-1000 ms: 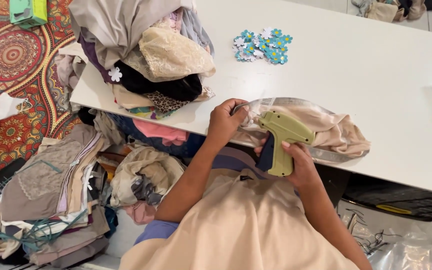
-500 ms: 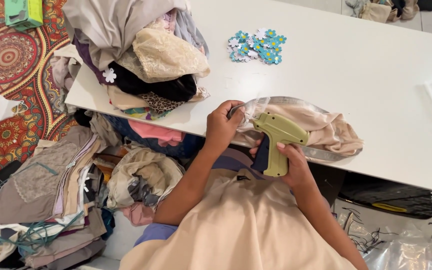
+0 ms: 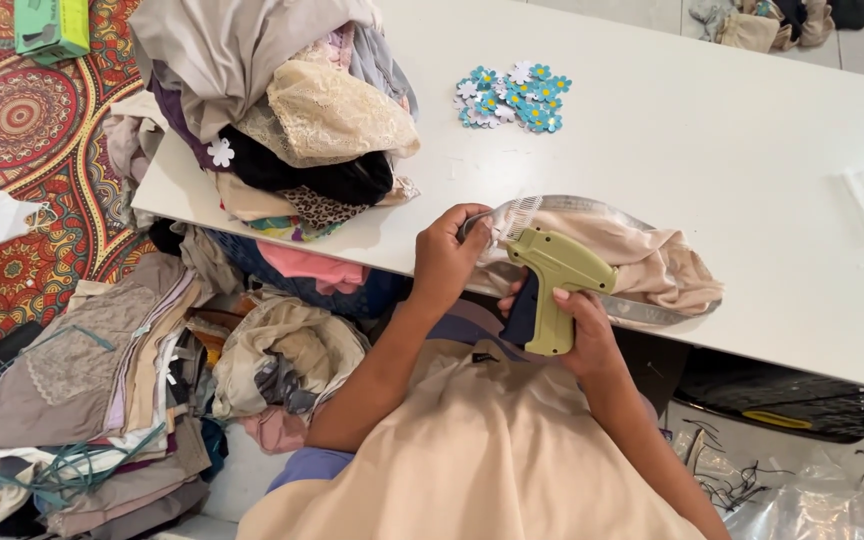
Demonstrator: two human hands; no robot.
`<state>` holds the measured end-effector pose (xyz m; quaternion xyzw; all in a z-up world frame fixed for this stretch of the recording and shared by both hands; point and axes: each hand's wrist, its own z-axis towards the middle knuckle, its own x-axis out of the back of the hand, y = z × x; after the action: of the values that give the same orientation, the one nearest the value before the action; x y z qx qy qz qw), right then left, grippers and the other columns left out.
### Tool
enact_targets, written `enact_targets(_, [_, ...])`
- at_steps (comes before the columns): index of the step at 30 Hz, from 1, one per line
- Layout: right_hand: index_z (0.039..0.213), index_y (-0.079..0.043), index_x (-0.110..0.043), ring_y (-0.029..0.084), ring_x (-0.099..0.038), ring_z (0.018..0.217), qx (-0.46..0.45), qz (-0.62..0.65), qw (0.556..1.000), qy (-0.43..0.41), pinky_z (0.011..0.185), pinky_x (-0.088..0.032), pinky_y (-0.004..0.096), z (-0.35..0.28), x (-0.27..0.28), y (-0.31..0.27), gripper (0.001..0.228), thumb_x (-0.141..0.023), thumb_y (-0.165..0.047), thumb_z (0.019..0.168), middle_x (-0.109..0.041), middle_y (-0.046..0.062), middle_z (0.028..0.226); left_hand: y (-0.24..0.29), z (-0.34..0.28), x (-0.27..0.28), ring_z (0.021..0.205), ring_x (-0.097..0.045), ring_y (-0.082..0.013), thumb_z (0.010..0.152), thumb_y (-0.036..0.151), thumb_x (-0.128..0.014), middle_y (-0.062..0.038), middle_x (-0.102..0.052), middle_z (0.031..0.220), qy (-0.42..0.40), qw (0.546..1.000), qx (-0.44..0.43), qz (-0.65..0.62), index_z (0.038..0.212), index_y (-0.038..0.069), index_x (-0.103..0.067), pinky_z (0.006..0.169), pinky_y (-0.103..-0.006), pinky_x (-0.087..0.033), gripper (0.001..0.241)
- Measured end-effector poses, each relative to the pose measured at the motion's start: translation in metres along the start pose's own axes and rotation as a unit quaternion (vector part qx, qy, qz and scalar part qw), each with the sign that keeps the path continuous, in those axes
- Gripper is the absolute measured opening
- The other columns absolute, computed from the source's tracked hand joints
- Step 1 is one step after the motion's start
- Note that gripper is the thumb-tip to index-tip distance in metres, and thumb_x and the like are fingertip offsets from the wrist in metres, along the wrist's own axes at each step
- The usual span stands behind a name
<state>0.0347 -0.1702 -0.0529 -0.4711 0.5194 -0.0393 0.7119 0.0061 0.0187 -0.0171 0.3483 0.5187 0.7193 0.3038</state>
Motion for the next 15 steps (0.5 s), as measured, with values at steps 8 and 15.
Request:
enact_targets(8, [0.133, 0.013, -0.046, 0.047, -0.065, 0.104, 0.01, 0.062, 0.998, -0.018, 0.088, -0.055, 0.06, 0.001, 0.014, 0.006, 0.051, -0.053, -0.012, 0.09, -0.059, 0.036, 0.121, -0.025, -0.017, -0.036, 0.09, -0.067, -0.0257, 0.091, 0.006, -0.065, -0.01, -0.068, 0.098, 0.11, 0.914, -0.336, 0.199, 0.118, 0.007, -0.065, 0.085, -0.0372, -0.055, 0.027])
enact_targets(15, [0.136, 0.004, -0.049, 0.046, -0.065, 0.105, 0.037, 0.147, 0.986, -0.072, 0.089, -0.053, 0.062, -0.002, 0.041, 0.003, 0.051, -0.051, -0.011, 0.087, -0.061, 0.033, 0.122, -0.015, -0.02, -0.051, 0.087, -0.066, -0.0307, 0.092, 0.002, -0.062, -0.014, -0.063, 0.092, 0.006, 0.959, -0.278, 0.049, 0.123, -0.006, -0.06, 0.076, -0.0394, -0.056, 0.032])
